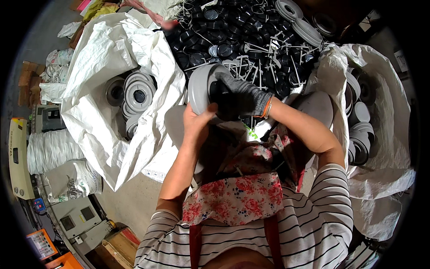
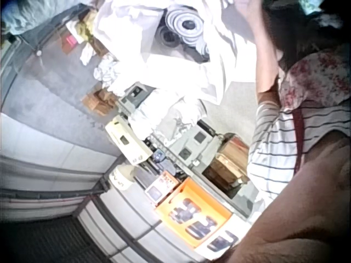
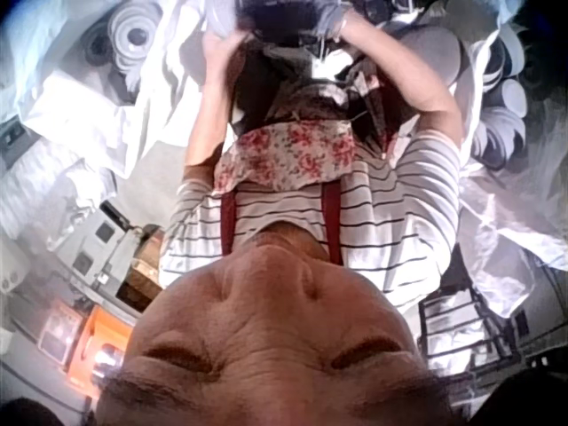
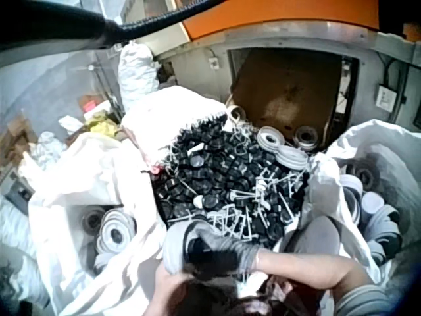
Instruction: The person sits on the floor and sorts through a large pile of mixed black and white plastic parts. They pick up white circular plastic components, inspect them, and place them into a white sack, while leaving the black parts in the main pile.
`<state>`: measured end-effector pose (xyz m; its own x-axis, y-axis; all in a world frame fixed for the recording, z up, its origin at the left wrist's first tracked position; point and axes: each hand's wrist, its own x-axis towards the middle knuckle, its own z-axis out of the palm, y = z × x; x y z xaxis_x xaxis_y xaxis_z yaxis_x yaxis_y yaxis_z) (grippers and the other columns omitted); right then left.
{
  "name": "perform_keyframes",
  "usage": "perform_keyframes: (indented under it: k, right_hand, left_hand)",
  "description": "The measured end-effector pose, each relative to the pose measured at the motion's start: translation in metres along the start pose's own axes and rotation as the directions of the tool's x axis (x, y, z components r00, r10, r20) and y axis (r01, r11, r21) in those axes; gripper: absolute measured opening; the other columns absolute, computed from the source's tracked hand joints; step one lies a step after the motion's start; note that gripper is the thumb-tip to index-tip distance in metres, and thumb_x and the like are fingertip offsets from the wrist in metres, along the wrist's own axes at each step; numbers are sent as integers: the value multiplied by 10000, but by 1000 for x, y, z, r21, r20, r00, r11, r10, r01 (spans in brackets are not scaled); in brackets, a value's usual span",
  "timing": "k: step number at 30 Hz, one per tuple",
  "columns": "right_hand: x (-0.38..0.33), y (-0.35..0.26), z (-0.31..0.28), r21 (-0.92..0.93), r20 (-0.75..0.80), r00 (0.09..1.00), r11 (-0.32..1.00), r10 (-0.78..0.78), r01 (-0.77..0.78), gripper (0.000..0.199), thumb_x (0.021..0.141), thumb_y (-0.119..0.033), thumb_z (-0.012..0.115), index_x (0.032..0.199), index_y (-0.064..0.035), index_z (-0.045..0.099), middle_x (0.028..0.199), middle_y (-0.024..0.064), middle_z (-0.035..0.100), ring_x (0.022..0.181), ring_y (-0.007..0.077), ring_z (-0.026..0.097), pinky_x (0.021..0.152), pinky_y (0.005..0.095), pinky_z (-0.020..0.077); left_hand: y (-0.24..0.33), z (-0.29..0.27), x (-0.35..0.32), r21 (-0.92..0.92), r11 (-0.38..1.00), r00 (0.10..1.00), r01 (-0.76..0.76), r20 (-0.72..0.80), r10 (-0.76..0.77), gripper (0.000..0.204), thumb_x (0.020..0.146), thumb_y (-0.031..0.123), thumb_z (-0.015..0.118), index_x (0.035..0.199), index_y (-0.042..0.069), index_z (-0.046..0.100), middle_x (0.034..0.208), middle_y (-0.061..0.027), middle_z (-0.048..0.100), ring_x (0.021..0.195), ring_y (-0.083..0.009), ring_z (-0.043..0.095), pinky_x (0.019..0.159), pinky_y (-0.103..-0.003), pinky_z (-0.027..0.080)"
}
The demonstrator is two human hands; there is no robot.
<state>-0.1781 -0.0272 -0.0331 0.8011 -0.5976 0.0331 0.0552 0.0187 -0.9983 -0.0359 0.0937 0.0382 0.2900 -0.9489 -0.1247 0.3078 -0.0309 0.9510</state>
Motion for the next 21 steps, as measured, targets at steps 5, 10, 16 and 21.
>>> perform_keyframes:
  k: [5, 10, 16, 21]
  right_hand:
    - [-2, 3, 1, 84, 26, 995, 992, 97, -98, 281, 832, -344, 633, 889, -69, 646, 756, 64, 624, 718, 123, 591, 617, 305, 495]
    - [-11, -36, 12, -749, 101, 910, 571, -402, 336, 258, 789, -317, 654, 839, -65, 634, 737, 131, 606, 683, 208, 594, 626, 360, 486]
    - [-3, -16, 4, -665, -35, 922, 697, -387, 267, 402, 879, -440, 549, 968, -50, 594, 740, 99, 615, 610, 203, 598, 511, 328, 473]
    - [19, -27, -73, -970, -164, 959, 215, -232, -114, 418, 845, -336, 575, 1097, -4, 553, 950, 153, 644, 862, 311, 622, 725, 390, 501]
  left_hand:
    - [-1, 4, -3, 114, 993, 998, 30, -61, -23, 475, 710, 139, 761, 1111, 1, 545, 958, -22, 588, 830, -99, 550, 754, -244, 431]
    - [-4, 8, -8, 22, 1000, 1000, -6, -27, 7, 485, 713, 85, 746, 1137, -4, 526, 941, -33, 595, 788, -117, 559, 703, -241, 451]
    - [3, 1, -13, 744, 604, 941, -286, 100, 322, 649, 672, 141, 805, 1229, -4, 503, 1052, -91, 629, 929, -185, 599, 826, -312, 472]
    - [67, -47, 37, 890, 415, 686, -187, -184, 704, 934, 706, 150, 787, 1432, -14, 222, 1381, -177, 400, 1250, -240, 412, 1033, -358, 331]
